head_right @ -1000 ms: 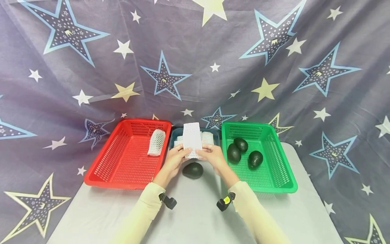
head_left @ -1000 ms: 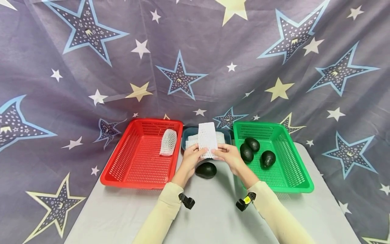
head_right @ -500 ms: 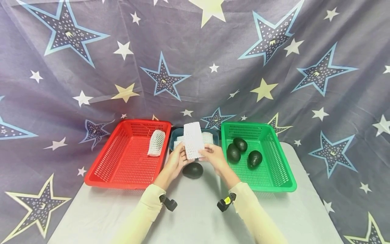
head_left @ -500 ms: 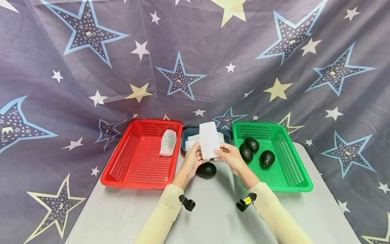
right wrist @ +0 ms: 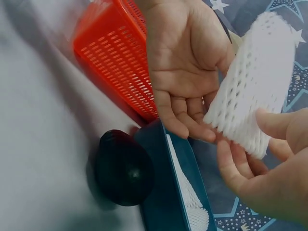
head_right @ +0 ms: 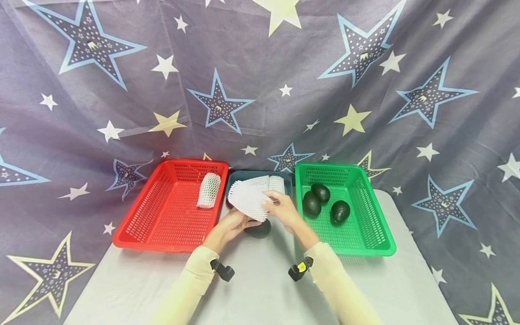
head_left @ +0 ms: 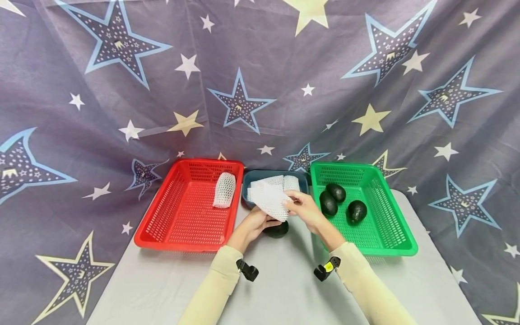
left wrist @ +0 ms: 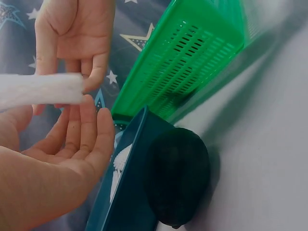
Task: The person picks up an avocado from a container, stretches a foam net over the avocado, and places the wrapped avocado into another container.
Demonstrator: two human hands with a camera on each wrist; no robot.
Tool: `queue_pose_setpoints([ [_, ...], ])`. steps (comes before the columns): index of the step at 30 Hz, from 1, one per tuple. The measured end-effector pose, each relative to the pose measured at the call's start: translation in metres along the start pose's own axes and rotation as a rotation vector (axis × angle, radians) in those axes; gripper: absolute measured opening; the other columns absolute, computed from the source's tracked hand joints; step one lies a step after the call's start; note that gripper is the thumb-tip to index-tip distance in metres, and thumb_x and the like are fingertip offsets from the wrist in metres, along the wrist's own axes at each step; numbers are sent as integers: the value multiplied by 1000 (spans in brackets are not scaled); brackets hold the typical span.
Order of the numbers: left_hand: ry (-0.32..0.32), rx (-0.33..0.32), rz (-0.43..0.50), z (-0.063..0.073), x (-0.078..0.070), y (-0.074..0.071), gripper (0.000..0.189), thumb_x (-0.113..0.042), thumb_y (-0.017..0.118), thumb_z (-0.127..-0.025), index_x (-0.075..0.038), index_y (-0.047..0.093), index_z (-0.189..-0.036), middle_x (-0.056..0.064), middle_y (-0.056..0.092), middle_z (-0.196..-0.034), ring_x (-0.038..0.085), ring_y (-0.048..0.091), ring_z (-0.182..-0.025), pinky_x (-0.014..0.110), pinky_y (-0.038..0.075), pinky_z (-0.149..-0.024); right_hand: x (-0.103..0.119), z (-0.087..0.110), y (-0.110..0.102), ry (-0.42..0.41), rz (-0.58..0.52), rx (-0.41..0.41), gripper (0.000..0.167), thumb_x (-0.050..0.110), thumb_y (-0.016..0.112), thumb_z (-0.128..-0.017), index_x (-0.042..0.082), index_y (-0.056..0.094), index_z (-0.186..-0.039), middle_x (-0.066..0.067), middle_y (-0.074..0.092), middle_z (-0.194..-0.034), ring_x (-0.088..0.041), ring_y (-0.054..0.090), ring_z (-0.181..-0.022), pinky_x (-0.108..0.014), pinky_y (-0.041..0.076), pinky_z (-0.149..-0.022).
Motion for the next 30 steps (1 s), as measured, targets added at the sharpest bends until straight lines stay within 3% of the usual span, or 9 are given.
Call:
queue_pose_setpoints([
  [4, 23, -2, 7, 1, -1, -1, 36, -6, 47, -105, 9, 52, -138, -4, 73, -99, 11, 68, -87, 46, 56, -98, -5, 0, -2, 48, -22, -56, 46, 5, 64, -98, -9, 53, -140, -22, 62, -120, -9, 63, -89, -35, 61, -83],
  [10, 15, 13, -7, 1, 2, -2, 31, -3, 49, -104, 12, 58, -129, -8, 72, -89, 11, 68, -86, 54, 49, -107, -12, 1, -4, 150, -103, -116, 44, -1, 63, -97, -15, 52, -137, -10, 66, -104, -8, 65, -83, -25, 61, -75],
  [15, -12, 20, -34, 1, 4, -2, 33, -6, 49, -105, 12, 56, -132, -8, 71, -87, 10, 68, -85, 43, 55, -99, -15, 2, -4, 193, -119, -132, 42, -2, 64, -96, -14, 55, -135, -9, 67, -104, -9, 66, -82, -25, 61, -75],
  [23, -52, 56, -13, -2, 9, 1, 35, -11, 47, -107, 10, 53, -134, -7, 70, -90, 8, 66, -85, 32, 56, -90, -16, 1, -3, 184, -193, -135, 46, -9, 62, -93, -13, 52, -138, 1, 67, -87, -8, 65, -74, -23, 59, -70],
  [30, 6, 2, 71, -3, 5, -2, 30, -5, 45, -106, 11, 52, -130, -7, 68, -93, 5, 65, -88, 25, 54, -84, -12, 2, 2, 157, -311, -86, 53, -9, 59, -93, -12, 43, -144, 5, 70, -89, -7, 68, -80, -23, 58, -74],
])
Point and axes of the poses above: each hand's wrist, its own z-axis away from the middle knuckle, its own y-axis out of the palm, x = y × z, the point moved 9 cm from there along -z, towards the middle knuckle
